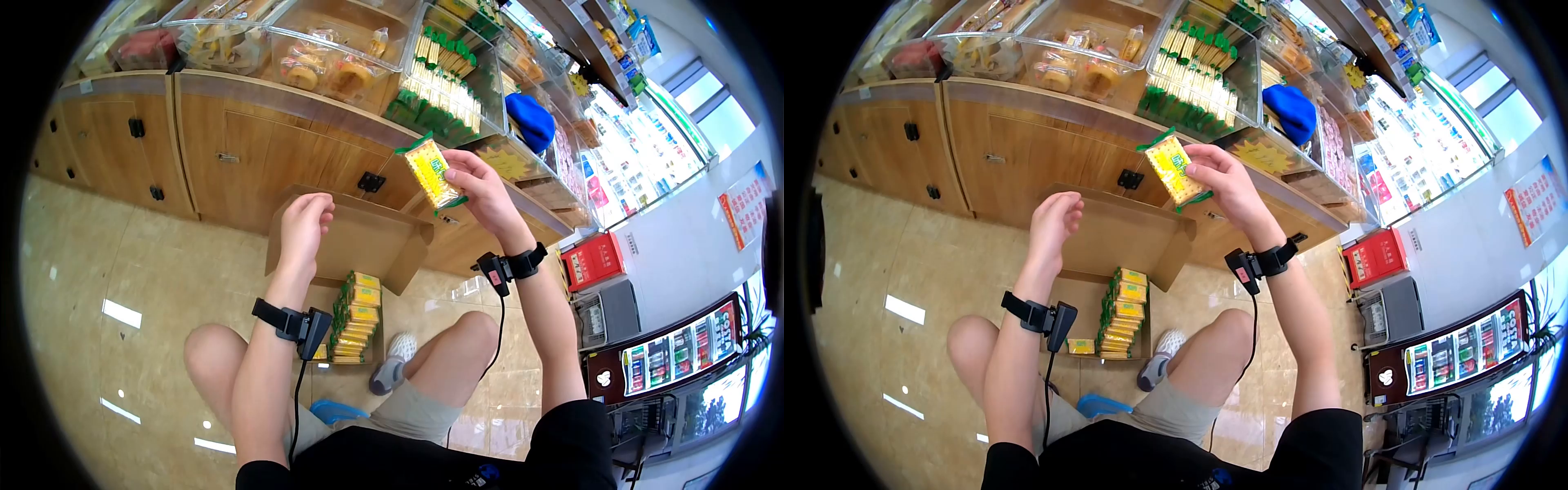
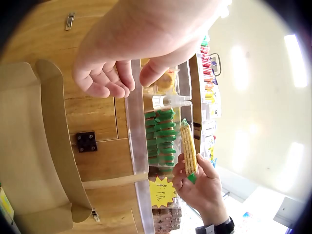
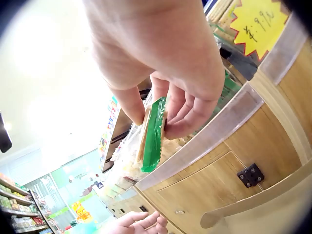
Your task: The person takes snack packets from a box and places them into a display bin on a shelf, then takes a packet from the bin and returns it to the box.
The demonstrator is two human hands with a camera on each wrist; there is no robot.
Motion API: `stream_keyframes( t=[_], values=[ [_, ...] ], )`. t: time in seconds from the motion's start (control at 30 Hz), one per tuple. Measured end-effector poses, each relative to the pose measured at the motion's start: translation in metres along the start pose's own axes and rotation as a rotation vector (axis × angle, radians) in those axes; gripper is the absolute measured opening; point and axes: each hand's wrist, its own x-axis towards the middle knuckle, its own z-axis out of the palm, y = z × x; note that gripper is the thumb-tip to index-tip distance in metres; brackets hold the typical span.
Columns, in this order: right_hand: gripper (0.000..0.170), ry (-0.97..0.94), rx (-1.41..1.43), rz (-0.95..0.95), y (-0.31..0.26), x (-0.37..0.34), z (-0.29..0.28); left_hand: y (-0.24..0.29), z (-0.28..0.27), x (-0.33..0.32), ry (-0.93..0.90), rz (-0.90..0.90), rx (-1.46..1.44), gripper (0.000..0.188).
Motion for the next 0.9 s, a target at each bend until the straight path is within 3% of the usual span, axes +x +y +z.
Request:
stream_keyframes(
  t=[0.33,0.67,0.9],
  values=[
    [0.033,-0.064,-0.309,-0.011,-0.063,0.016,-0.001,0.008,-0.002,-0.003,0.024,0.002,-0.027,0.015],
    [0.032,0.004,-0.678,-0.043,-0.116,0.042,-0.012,0.01,-0.003,-0.002,0.032,0.001,-0.042,0.016],
    [0.031,-0.005,-0.758,-0.085,-0.137,0.068,-0.031,0.008,-0.003,-0.003,0.024,-0.019,-0.049,0.016]
  ],
)
